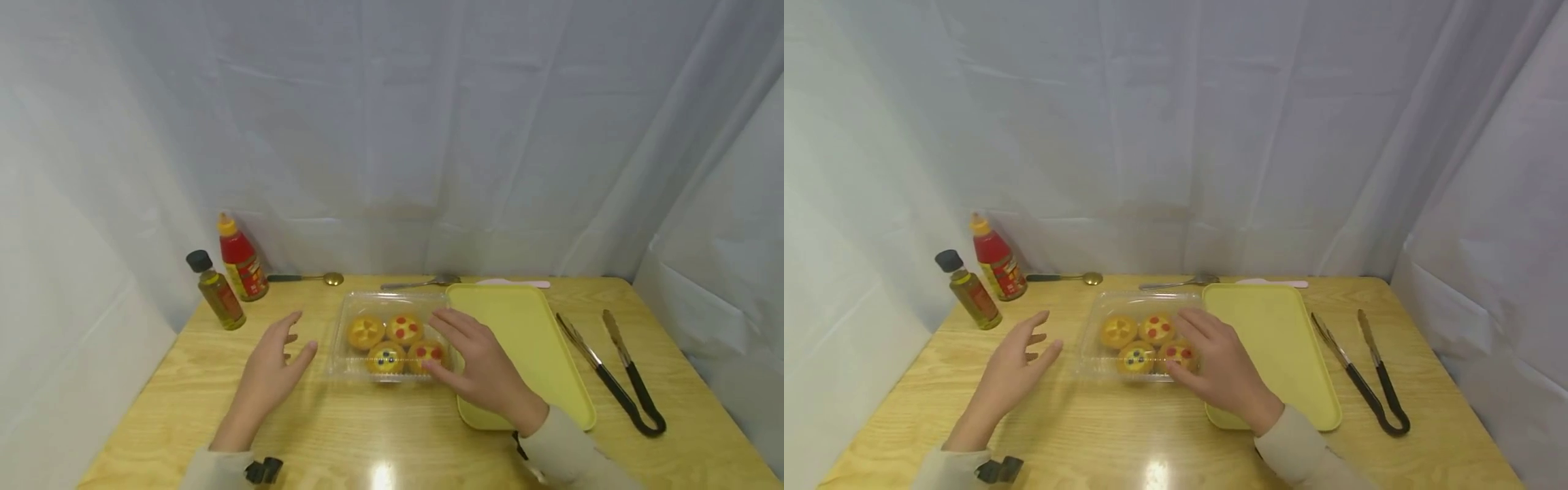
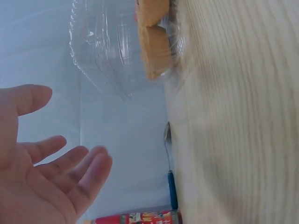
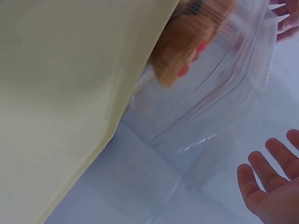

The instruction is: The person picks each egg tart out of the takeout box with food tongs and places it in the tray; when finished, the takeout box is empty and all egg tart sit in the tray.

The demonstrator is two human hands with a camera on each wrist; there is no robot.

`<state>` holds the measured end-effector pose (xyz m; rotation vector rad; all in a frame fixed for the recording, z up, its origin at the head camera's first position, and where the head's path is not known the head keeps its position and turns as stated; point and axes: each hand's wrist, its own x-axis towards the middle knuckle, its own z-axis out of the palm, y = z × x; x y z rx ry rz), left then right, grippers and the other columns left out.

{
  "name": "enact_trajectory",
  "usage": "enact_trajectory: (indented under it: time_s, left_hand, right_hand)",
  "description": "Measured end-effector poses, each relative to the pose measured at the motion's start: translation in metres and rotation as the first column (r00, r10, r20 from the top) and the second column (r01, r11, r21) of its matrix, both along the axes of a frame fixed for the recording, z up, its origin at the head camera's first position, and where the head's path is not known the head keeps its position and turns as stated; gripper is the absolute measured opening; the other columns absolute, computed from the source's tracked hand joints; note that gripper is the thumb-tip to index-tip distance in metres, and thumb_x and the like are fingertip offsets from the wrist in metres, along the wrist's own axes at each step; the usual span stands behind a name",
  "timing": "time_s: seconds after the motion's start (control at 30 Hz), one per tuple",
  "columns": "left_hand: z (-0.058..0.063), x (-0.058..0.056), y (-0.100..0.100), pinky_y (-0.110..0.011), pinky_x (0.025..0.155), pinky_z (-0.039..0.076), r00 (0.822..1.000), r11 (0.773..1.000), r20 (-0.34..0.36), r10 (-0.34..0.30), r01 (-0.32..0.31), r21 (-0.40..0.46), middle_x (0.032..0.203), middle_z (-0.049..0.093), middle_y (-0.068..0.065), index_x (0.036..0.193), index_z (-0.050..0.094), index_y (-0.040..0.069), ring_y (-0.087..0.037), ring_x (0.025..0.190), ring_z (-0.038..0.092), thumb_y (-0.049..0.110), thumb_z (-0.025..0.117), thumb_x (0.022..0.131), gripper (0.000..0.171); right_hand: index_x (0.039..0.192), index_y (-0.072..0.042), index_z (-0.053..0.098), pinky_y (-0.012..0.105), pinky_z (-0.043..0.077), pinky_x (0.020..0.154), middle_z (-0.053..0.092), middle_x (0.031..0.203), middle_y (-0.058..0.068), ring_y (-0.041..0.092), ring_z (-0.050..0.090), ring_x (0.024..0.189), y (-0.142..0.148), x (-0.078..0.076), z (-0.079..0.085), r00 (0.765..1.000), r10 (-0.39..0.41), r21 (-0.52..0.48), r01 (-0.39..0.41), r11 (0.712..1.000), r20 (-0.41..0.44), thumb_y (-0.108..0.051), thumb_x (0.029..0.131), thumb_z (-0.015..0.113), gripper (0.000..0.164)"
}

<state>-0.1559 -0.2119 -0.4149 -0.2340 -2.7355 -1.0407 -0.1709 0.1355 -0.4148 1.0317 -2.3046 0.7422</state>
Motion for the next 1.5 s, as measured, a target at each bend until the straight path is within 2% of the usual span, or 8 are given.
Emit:
enact_trajectory:
  time_s: [0.17,0.4,0.5,0.67,0.83,1.1,1.3,1.5]
  left_hand:
    - [-0.003,0.0,-0.002,-0.05,0.087,0.052,0.997,0.991,0.058,-0.044,0.036,0.127,0.146,0.043,-0.021,0.15,0.035,0.006,-0.04,0.118,0.057,0.033,0.06,0.1,0.062]
    - [-0.006,0.0,-0.005,-0.046,0.089,0.053,0.982,0.96,0.18,-0.059,0.006,0.28,0.143,0.046,-0.019,0.148,0.038,0.008,-0.039,0.12,0.056,0.029,0.055,0.103,0.052]
    - [-0.009,-0.001,-0.003,-0.04,0.089,0.053,0.972,0.929,0.222,-0.082,-0.006,0.371,0.142,0.047,-0.02,0.147,0.039,0.007,-0.037,0.12,0.056,0.022,0.053,0.104,0.047]
    - [-0.016,-0.003,0.001,-0.033,0.089,0.053,0.95,0.852,0.28,-0.137,-0.032,0.523,0.139,0.048,-0.024,0.145,0.041,0.002,-0.037,0.118,0.057,0.019,0.052,0.105,0.045]
    - [-0.023,-0.003,0.004,-0.035,0.09,0.053,0.935,0.814,0.319,-0.157,-0.06,0.577,0.133,0.051,-0.026,0.142,0.042,-0.002,-0.037,0.114,0.059,0.014,0.051,0.104,0.043]
    - [-0.033,-0.004,0.002,-0.033,0.092,0.052,0.898,0.75,0.377,-0.228,-0.085,0.656,0.13,0.054,-0.027,0.142,0.038,-0.009,-0.032,0.109,0.062,0.007,0.048,0.104,0.043]
    - [-0.04,-0.005,0.001,-0.035,0.092,0.052,0.866,0.73,0.404,-0.293,-0.07,0.68,0.125,0.059,-0.021,0.142,0.04,-0.008,-0.028,0.108,0.063,0.016,0.051,0.104,0.046]
    - [-0.046,-0.004,-0.001,-0.033,0.092,0.052,0.841,0.704,0.409,-0.353,-0.049,0.709,0.132,0.054,-0.025,0.142,0.04,-0.009,-0.022,0.106,0.063,0.022,0.055,0.103,0.052]
  right_hand:
    - [0.143,-0.005,0.05,0.052,0.037,0.106,0.048,0.146,0.009,0.03,0.044,0.134,-0.02,0.0,0.001,0.998,0.049,-0.006,-0.049,0.999,0.045,-0.04,0.09,0.072,0.067]
    - [0.143,-0.005,0.051,0.049,0.037,0.108,0.047,0.146,0.009,0.03,0.045,0.134,-0.05,-0.003,0.0,0.992,0.12,0.005,-0.12,0.993,0.032,-0.037,0.086,0.077,0.07]
    - [0.143,-0.008,0.051,0.049,0.036,0.108,0.047,0.147,0.007,0.028,0.045,0.133,-0.06,-0.005,-0.001,0.991,0.127,0.013,-0.128,0.992,0.028,-0.039,0.087,0.076,0.069]
    - [0.141,-0.008,0.053,0.046,0.038,0.108,0.05,0.145,0.008,0.025,0.046,0.133,-0.076,-0.008,-0.004,0.991,0.135,0.028,-0.135,0.99,0.007,-0.037,0.087,0.076,0.066]
    - [0.137,-0.007,0.057,0.046,0.037,0.108,0.052,0.142,0.01,0.028,0.046,0.133,-0.09,-0.013,-0.003,0.991,0.137,0.051,-0.137,0.989,0.006,-0.039,0.087,0.076,0.062]
    - [0.139,-0.008,0.055,0.047,0.034,0.111,0.049,0.145,0.012,0.032,0.041,0.136,-0.109,-0.019,0.002,0.991,0.126,0.171,-0.132,0.976,0.045,-0.044,0.09,0.071,0.063]
    - [0.136,-0.017,0.059,0.053,0.038,0.106,0.048,0.148,0.005,0.033,0.039,0.138,-0.124,-0.022,0.007,0.996,0.084,0.312,-0.092,0.945,0.041,-0.051,0.09,0.068,0.058]
    - [0.136,-0.023,0.06,0.054,0.038,0.105,0.046,0.149,0.002,0.034,0.035,0.14,-0.134,-0.026,0.004,0.998,0.049,0.408,-0.059,0.911,0.035,-0.059,0.089,0.064,0.059]
